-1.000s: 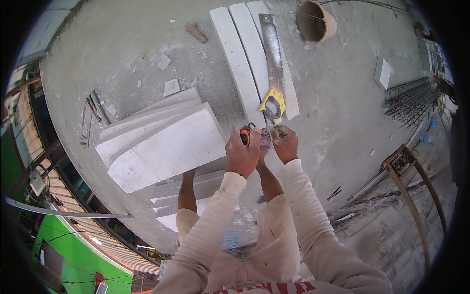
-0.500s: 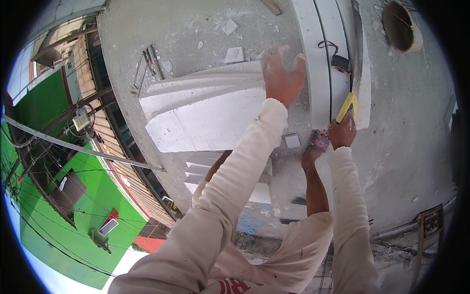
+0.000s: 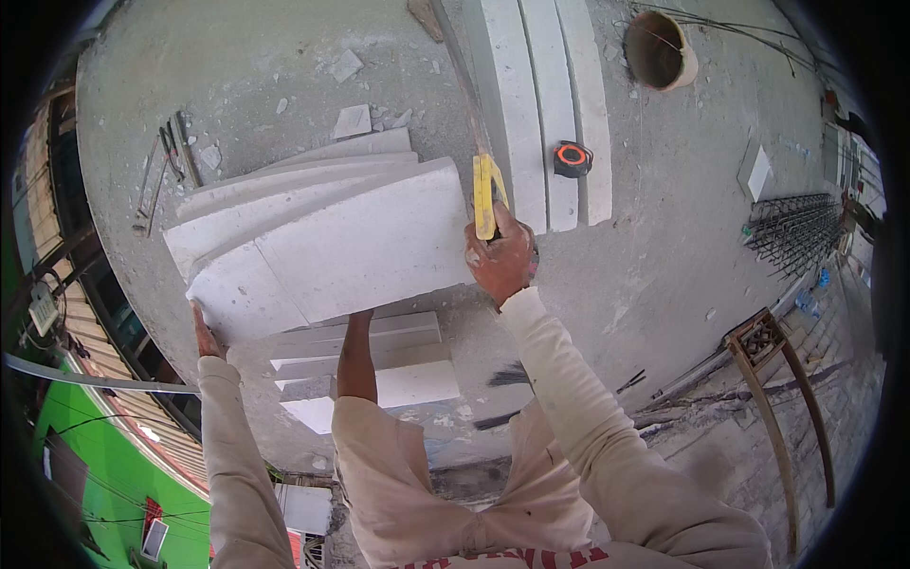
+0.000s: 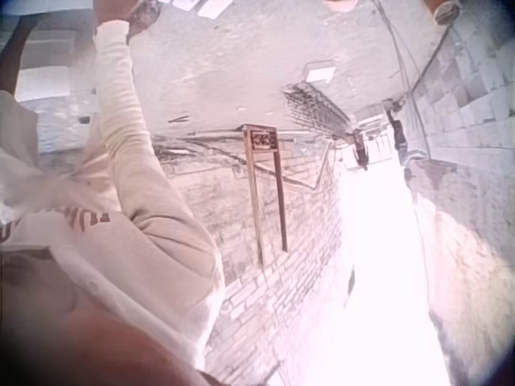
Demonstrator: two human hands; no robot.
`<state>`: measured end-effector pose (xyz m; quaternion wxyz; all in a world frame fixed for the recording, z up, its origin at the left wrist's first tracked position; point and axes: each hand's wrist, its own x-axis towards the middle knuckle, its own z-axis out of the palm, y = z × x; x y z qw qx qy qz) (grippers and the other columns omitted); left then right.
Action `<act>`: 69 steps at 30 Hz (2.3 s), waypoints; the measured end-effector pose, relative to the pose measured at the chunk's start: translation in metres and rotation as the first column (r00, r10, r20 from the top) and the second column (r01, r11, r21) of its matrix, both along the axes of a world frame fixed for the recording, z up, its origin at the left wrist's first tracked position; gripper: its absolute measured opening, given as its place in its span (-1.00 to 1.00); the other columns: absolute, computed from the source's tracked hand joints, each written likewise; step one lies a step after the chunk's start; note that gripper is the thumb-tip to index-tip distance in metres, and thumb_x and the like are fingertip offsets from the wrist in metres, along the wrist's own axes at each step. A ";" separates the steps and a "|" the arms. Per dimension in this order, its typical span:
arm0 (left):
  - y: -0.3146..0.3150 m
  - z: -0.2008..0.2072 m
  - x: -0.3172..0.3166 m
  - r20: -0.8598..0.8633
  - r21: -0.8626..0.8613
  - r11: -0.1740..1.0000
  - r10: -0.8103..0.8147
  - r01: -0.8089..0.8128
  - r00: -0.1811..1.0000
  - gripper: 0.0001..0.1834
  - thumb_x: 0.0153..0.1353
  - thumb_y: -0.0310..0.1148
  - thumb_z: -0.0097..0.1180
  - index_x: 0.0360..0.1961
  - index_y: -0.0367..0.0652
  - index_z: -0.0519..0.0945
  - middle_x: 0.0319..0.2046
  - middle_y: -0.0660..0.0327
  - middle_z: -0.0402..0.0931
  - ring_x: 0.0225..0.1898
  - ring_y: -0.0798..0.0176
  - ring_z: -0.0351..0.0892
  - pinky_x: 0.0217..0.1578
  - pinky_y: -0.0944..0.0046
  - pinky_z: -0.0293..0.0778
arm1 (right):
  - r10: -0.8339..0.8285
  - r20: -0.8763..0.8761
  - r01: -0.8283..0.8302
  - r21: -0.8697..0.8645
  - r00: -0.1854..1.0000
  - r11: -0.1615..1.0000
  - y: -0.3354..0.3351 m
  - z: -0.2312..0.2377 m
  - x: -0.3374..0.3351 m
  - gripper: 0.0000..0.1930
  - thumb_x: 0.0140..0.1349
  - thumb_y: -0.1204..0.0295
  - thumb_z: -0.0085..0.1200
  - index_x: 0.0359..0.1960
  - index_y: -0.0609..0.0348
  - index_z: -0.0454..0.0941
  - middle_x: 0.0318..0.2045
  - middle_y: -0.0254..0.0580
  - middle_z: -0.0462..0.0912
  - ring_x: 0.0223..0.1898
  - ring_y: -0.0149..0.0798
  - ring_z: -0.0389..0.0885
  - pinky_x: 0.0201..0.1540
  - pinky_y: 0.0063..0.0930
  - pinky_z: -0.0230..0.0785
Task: The person measures and cuts white foam blocks using a tape measure and a hand saw. They then apply mortar to the blocks and install them onto a curved wall structure, securing them with wire ties.
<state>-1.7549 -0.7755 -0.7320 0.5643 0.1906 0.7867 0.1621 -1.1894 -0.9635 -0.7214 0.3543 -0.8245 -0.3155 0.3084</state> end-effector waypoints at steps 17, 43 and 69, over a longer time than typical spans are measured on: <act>-0.141 0.013 0.085 0.119 0.087 0.984 0.147 -0.158 0.982 0.06 0.36 0.40 -0.09 0.61 -0.09 -0.07 0.59 0.11 -0.10 0.58 0.03 -0.08 0.54 0.02 -0.08 | -0.003 0.207 0.042 -0.185 0.978 0.982 0.116 0.013 0.043 -0.73 0.15 0.23 0.26 -0.32 0.18 0.59 -0.35 0.01 0.69 -0.19 0.18 0.62 -0.05 0.05 0.44; -0.214 0.025 0.167 0.372 0.179 0.840 0.424 -0.512 0.825 -0.06 0.38 0.41 -0.13 0.51 -0.09 0.22 0.36 0.12 0.41 0.27 0.10 0.50 0.26 0.10 0.44 | 0.459 -0.161 -0.444 0.124 0.874 0.888 -0.066 0.204 -0.052 -0.70 0.32 0.44 0.27 -0.03 0.39 0.55 -0.60 -0.20 0.62 -0.66 -0.37 0.59 -0.53 -0.48 0.43; -0.213 -0.032 0.118 0.238 0.056 0.838 0.518 -0.544 0.822 0.07 0.19 0.52 0.07 0.27 -0.36 0.53 0.16 0.05 0.58 0.13 0.14 0.54 0.22 0.24 0.36 | 0.563 -0.099 -0.565 -0.289 0.821 0.773 -0.136 0.310 -0.053 -0.62 0.29 0.45 0.19 0.09 0.44 0.57 -0.41 -0.04 0.72 -0.58 -0.22 0.68 -0.41 -0.41 0.53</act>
